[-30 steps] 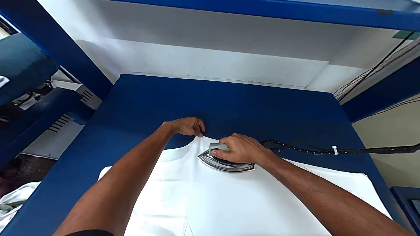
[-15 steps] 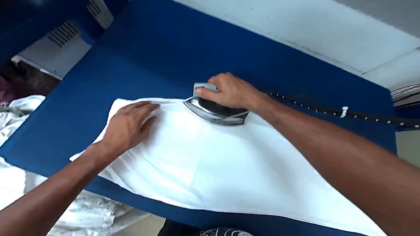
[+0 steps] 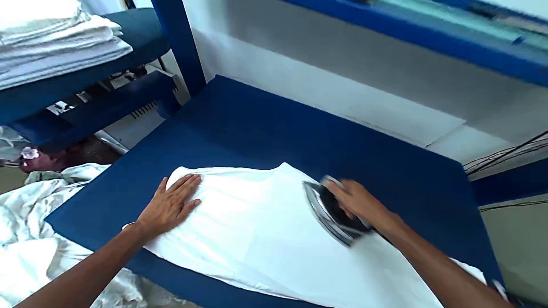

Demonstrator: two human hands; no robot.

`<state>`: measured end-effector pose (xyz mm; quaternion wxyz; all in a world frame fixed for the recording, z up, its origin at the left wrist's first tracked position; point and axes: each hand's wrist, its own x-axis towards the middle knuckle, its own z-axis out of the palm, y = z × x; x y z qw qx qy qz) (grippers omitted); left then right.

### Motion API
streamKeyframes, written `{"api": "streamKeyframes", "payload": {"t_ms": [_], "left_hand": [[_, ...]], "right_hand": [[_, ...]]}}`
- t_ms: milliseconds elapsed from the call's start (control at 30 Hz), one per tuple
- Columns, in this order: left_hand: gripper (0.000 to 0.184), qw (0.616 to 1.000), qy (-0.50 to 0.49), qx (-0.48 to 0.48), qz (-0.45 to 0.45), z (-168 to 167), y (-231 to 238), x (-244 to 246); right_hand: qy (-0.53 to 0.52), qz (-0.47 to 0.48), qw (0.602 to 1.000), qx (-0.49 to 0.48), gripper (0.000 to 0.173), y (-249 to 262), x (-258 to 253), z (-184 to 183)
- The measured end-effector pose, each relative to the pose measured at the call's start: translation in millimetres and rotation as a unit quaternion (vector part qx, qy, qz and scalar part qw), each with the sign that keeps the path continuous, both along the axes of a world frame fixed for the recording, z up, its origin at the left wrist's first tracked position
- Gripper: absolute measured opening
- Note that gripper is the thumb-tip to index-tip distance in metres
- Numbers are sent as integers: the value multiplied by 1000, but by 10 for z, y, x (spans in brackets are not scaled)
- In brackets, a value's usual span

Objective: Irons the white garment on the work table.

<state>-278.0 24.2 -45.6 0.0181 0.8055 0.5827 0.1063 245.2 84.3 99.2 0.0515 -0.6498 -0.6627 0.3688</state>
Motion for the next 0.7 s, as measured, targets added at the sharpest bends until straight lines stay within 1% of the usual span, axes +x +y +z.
{"api": "streamKeyframes", "payload": {"t_ms": [33,100,167,200,233,267,333,400,433,500,533,600,667,700], "left_hand": [[76,1000,5,1,1,11,10,0],[73,1000,5,13,-5,46,11,6],[65,998,-15,52,-19,151,-31,109],[61,996,-30,77,-32,230,-26,241],[55,993,-44,94,-50,304,2,438],[51,992,-56,90,-70,357,25,697],[49,989,-83,34,-120,376,23,1359],[57,974,-76,-47,-210,326,-50,2075],[63,956,-60,-93,-271,295,-145,2377],[73,905,-30,-154,-395,177,-435,2731],[77,883,-23,-166,-438,104,-593,2780],[84,868,-15,-152,-473,3,-837,2735],[91,861,-14,-153,-485,19,-945,2668],[91,857,-21,-153,-491,29,-971,2649]], "right_hand": [[-1,-62,998,11,65,-260,431,-30],[-5,-188,981,39,68,-780,1346,-140],[-21,-298,952,67,69,-1282,2187,-239],[-34,-344,935,79,69,-1503,2555,-271],[-45,-380,919,92,67,-1689,2865,-282],[-53,-404,908,98,67,-1831,3117,-275],[-61,-429,895,103,67,-2008,3432,-272],[-48,-433,894,102,66,-2064,3516,-264],[-35,-418,902,107,64,-2068,3530,-261],[2,-336,936,104,58,-2088,3569,-276],[17,-278,956,93,55,-2083,3583,-293],[32,-182,981,63,53,-2020,3554,-301],[58,-138,988,47,51,-1921,3407,-287],[70,-119,989,44,50,-1837,3298,-275]]}}
